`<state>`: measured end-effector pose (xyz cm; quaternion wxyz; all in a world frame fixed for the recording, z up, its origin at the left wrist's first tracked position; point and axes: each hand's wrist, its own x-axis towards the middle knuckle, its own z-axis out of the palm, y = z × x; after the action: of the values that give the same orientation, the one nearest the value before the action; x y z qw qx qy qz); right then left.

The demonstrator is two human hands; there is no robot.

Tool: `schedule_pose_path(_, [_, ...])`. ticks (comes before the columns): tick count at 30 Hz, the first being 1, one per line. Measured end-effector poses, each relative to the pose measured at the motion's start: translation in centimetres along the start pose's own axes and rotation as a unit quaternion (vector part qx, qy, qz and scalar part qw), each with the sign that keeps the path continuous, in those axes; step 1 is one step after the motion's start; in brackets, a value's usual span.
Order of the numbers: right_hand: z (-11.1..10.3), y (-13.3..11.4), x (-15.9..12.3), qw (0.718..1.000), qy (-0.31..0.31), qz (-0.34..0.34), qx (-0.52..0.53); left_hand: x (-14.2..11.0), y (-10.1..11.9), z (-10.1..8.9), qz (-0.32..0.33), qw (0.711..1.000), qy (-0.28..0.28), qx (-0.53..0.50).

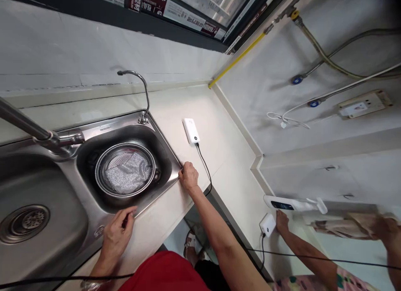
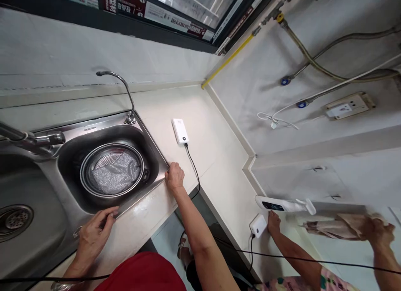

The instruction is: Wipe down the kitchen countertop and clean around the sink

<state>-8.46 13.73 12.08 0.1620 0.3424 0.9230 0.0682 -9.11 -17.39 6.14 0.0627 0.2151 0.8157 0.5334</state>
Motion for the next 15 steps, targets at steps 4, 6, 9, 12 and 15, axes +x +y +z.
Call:
schedule_pose_path(4, [0.0,-0.5,1.0,0.998,0.013,-0.059,-0.014,-0.1,-0.1,0.2,0.021,1.0,0.003,0.016])
schedule_pose_path(6, [-0.3,-1.1,2.0,0.996,0.019,-0.089,-0.002,-0.1,-0.1,0.2,0.031,0.999,0.003,0.025])
schedule_pose_path(9, [-1.4,-2.1,3.9,0.99,0.042,-0.093,0.1,0.0,-0.1,0.2,0.039,0.999,0.001,0.031])
schedule_pose_path(12, [-2.7,-2.1,4.7,0.926,0.078,-0.025,0.368,0.2,-0.1,0.2,0.05,0.998,0.003,0.033])
schedule_pose_path(15, [-3.4,-1.4,3.2,0.747,0.021,0.003,0.665,0.4,-0.2,0.1,0.058,0.998,0.003,0.036])
